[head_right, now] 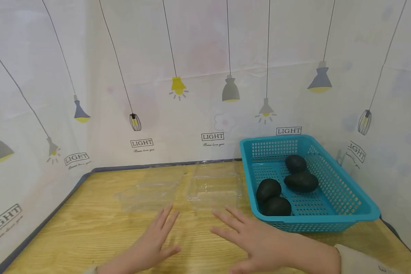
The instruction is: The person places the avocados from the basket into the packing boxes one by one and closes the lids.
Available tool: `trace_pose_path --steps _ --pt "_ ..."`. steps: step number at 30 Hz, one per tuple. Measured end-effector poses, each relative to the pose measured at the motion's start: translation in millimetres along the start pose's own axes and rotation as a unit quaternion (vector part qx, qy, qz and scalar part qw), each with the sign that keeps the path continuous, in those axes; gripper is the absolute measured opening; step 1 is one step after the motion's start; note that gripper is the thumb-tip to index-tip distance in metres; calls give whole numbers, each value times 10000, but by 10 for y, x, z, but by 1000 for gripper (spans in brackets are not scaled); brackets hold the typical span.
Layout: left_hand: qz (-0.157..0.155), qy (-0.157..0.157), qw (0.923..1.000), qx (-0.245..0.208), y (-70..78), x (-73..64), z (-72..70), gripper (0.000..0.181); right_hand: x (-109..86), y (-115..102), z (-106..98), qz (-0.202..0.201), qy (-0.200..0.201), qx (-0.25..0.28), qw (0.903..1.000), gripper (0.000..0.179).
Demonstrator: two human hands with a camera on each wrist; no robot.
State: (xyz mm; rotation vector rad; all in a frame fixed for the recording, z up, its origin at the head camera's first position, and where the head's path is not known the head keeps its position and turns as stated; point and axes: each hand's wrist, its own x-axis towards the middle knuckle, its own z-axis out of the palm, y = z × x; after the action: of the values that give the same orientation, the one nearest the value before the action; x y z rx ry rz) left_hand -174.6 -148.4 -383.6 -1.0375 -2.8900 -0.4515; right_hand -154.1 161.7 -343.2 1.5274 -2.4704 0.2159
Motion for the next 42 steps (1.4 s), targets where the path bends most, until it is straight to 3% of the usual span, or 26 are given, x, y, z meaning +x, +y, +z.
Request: trace_pose_path --steps 5,12,16,20,24,29,33,42 --pt "-145 130 9998 -42 4 167 -6 79 99 121 -400 451 -37 -47 9990 78" --pt "-439 161 9989 -19 17 416 28 77 212 624 -823 1497 -336 -52 9882 67" --pt "-651 73 9978 69 19 493 55 77 245 1019 -855 1692 -580 -425 9830 56" --pt "-797 -74 9965 235 12 529 85 78 251 1402 -747 1903 -1189 -535 9730 52" --pt "-829 -74 9959 350 0 541 109 77 275 1681 -595 2276 -2021 -18 9525 55" --pt "-789 -16 9959 445 -8 532 150 75 336 1898 -402 2875 -2947 782 9079 62" --pt "-769 -130 9959 464 5 520 170 75 386 1990 -278 3194 -3363 980 8805 65" --pt "-823 -351 9943 575 67 483 176 73 378 2026 -131 3426 -3891 1552 8409 61"
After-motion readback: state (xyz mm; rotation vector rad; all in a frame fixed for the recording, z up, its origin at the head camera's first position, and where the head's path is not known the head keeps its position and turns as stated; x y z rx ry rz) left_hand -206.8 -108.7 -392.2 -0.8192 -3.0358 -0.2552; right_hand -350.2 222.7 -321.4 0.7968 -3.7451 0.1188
